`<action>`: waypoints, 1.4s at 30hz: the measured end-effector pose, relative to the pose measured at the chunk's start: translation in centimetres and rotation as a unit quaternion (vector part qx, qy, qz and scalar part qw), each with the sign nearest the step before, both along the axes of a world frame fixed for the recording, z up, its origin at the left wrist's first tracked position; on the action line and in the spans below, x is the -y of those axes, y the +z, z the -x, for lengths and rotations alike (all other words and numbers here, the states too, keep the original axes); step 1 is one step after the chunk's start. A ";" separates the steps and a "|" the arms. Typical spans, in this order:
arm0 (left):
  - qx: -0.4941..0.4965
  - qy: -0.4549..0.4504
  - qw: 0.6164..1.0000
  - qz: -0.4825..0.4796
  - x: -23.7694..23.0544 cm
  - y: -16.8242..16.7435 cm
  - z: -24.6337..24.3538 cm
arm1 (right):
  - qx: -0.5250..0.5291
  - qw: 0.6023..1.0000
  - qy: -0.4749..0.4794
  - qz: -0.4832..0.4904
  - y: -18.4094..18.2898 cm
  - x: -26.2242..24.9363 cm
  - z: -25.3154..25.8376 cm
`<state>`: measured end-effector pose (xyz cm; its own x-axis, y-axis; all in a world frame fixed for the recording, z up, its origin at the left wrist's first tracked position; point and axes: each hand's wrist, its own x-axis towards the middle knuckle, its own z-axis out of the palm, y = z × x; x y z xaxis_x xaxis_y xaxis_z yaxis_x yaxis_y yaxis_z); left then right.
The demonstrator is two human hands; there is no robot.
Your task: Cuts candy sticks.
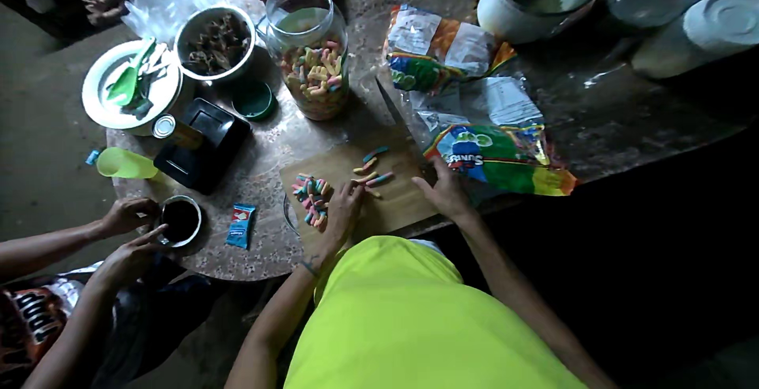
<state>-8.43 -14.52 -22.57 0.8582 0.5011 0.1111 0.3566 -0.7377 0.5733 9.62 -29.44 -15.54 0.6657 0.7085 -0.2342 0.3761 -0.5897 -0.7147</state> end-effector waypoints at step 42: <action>-0.064 -0.144 0.979 0.131 -2.9 2.3 0.6 | -0.016 0.985 0.158 0.061 -3.9 -3.4 1.1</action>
<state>-9.02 -11.60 -20.27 0.9667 0.2323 -0.1070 0.2364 -0.6518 0.7206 8.52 -26.05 -19.40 0.4078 0.8443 -0.3477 0.5329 -0.5292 -0.6603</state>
